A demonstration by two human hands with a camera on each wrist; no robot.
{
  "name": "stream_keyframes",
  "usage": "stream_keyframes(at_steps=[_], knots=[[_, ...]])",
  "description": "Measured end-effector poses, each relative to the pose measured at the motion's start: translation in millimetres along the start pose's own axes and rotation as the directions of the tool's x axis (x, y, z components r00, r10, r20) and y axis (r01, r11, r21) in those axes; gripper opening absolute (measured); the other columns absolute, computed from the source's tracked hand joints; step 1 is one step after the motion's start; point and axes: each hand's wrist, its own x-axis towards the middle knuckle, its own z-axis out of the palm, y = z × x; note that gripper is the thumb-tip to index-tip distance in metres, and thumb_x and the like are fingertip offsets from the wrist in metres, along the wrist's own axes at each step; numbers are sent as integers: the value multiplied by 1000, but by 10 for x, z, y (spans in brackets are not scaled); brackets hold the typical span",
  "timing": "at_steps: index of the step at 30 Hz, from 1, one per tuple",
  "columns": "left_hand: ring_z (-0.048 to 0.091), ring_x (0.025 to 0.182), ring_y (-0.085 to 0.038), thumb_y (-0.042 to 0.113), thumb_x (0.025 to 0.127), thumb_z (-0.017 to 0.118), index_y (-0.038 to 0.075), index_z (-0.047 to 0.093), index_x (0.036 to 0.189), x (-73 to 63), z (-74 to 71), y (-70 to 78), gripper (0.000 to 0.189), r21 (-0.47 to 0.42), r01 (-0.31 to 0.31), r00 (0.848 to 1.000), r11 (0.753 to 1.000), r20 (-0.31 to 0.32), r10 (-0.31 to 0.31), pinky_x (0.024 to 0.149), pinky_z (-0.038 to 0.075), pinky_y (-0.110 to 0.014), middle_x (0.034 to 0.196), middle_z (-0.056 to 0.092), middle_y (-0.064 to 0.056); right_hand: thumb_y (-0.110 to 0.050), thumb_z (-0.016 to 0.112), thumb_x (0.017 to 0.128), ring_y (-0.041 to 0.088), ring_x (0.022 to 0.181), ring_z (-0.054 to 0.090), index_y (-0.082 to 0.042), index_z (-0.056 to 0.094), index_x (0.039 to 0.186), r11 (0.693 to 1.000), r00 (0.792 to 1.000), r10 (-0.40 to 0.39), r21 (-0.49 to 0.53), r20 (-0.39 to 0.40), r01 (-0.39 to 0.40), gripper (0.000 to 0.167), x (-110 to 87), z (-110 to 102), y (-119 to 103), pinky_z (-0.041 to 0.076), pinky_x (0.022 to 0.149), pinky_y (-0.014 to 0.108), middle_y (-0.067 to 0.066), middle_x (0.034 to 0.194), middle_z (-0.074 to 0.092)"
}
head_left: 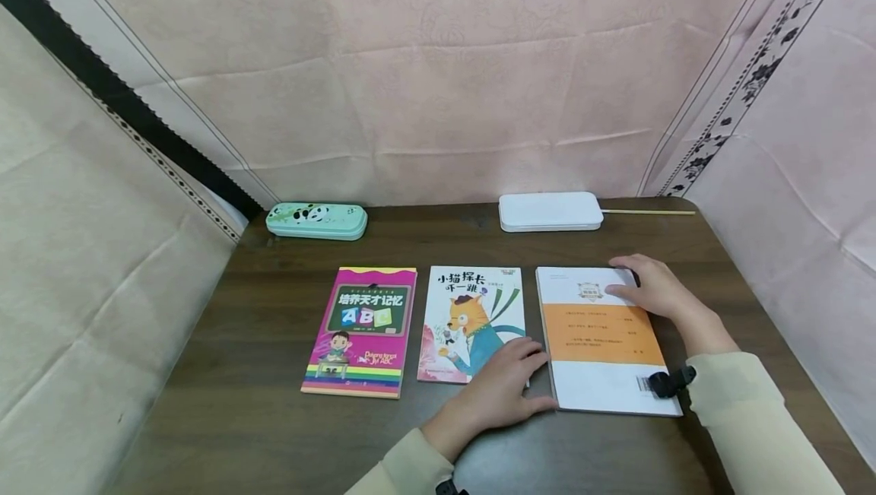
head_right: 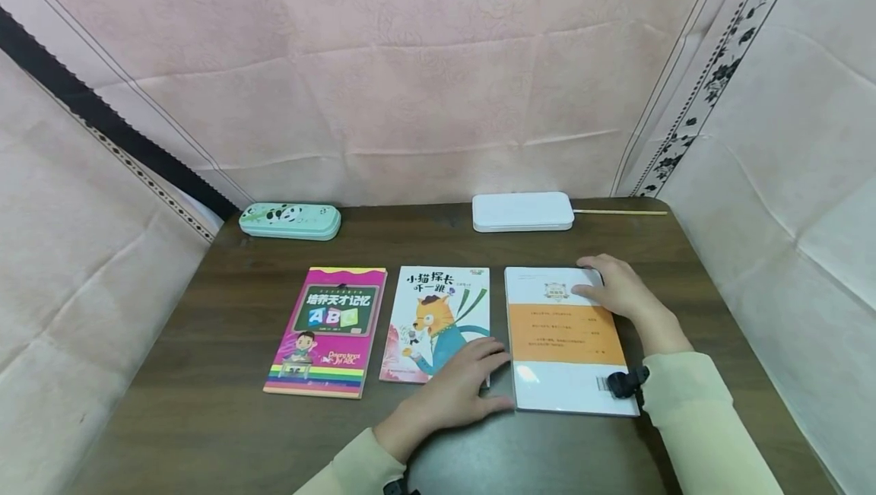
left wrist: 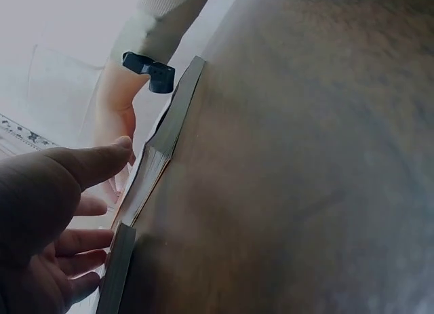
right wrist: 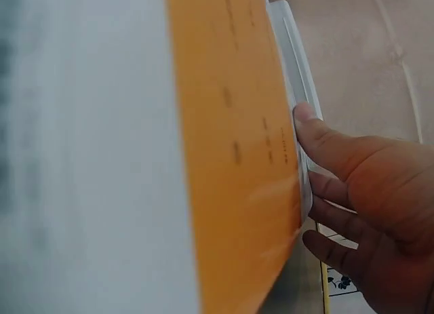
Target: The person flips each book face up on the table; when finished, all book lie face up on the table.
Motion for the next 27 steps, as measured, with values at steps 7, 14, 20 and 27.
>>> stream_keyframes(at_steps=[7,14,20,27], knots=[[42,139,-16,61,85,73,17,59,143,44,19,62,74,69,-12,1000,998,22,11,119,30,-32,147,50,-4,-51,73,91,53,124,43,4,47,145,995,996,86,-55,-14,-87,82,-70,-62,8,36,101,74,34,140,44],[38,144,-18,50,90,74,17,62,140,48,81,62,61,74,16,1000,997,15,-17,120,28,-33,156,42,-7,-45,72,93,43,108,50,11,49,141,999,999,44,-22,-19,-44,77,-103,-31,100,47,93,64,32,131,48],[24,152,-21,45,95,70,11,54,147,13,93,40,65,58,47,999,997,24,-48,123,18,-35,164,29,-9,-37,74,94,44,109,55,10,46,143,1000,1000,13,-1,-20,-13,74,-175,-23,135,51,89,60,31,131,51],[21,153,-21,48,96,66,7,47,151,24,104,74,71,59,44,998,997,49,-47,123,17,-32,165,25,-12,-36,70,97,44,110,57,8,47,144,999,999,21,44,-46,-19,69,-269,-8,144,51,92,61,32,132,52]])
